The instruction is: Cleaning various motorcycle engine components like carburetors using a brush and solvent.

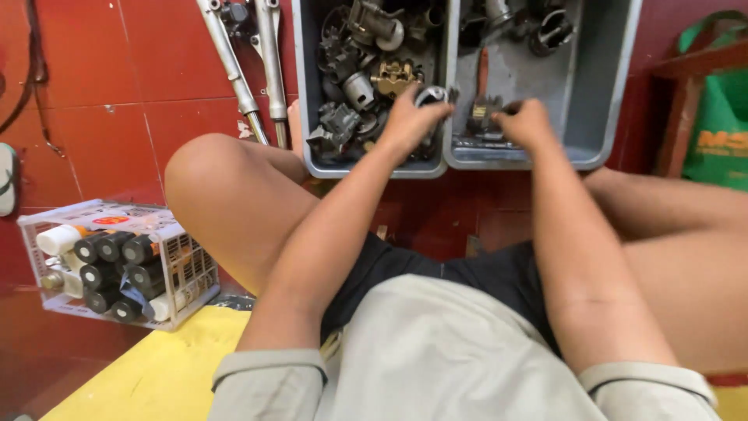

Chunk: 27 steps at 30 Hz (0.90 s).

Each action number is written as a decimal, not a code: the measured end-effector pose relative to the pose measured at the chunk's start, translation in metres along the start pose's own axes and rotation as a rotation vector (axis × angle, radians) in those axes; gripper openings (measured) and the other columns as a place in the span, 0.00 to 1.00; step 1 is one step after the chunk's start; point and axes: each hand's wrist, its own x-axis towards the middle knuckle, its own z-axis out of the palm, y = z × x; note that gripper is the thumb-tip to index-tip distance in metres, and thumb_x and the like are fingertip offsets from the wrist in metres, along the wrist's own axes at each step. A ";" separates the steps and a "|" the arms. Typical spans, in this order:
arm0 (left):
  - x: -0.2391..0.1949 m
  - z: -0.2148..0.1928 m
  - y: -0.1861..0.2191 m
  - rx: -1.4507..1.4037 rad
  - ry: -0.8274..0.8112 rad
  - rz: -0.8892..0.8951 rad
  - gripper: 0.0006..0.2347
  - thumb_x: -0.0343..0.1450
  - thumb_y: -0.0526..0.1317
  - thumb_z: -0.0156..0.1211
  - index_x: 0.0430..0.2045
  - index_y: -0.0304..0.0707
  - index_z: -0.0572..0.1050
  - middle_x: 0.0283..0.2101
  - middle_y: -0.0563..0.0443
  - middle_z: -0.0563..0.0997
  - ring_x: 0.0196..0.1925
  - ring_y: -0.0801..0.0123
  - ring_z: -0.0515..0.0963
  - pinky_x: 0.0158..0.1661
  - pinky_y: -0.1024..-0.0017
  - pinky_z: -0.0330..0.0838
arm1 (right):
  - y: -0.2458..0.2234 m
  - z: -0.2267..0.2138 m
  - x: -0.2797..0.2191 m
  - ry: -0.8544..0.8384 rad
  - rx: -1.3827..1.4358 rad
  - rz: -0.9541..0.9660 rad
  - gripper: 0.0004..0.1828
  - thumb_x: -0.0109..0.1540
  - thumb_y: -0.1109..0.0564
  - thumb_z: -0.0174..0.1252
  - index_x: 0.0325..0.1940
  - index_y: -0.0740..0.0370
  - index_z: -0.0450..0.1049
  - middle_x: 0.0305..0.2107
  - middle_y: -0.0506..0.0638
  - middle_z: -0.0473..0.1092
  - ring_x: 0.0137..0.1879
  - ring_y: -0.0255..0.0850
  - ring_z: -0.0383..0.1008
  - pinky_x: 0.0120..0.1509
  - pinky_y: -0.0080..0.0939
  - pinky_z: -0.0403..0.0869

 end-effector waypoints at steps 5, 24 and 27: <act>-0.028 0.003 0.015 0.221 -0.069 -0.160 0.29 0.52 0.54 0.76 0.48 0.52 0.79 0.46 0.49 0.84 0.56 0.58 0.82 0.55 0.60 0.77 | -0.001 0.044 0.000 -0.100 -0.090 0.040 0.19 0.66 0.54 0.62 0.58 0.68 0.78 0.48 0.66 0.76 0.61 0.58 0.74 0.61 0.62 0.73; -0.064 -0.003 0.073 -0.275 -0.157 -0.130 0.18 0.62 0.43 0.64 0.46 0.43 0.82 0.48 0.37 0.82 0.56 0.53 0.77 0.58 0.59 0.72 | 0.020 0.045 0.007 -0.335 -0.572 0.189 0.29 0.65 0.54 0.53 0.72 0.56 0.69 0.61 0.63 0.69 0.70 0.63 0.65 0.68 0.71 0.62; -0.065 -0.004 0.069 -0.335 -0.151 -0.082 0.19 0.63 0.42 0.66 0.48 0.41 0.81 0.47 0.36 0.82 0.54 0.53 0.78 0.56 0.58 0.73 | -0.002 0.034 -0.004 -0.366 -0.614 0.205 0.28 0.66 0.52 0.52 0.70 0.61 0.70 0.61 0.66 0.71 0.69 0.64 0.66 0.68 0.73 0.61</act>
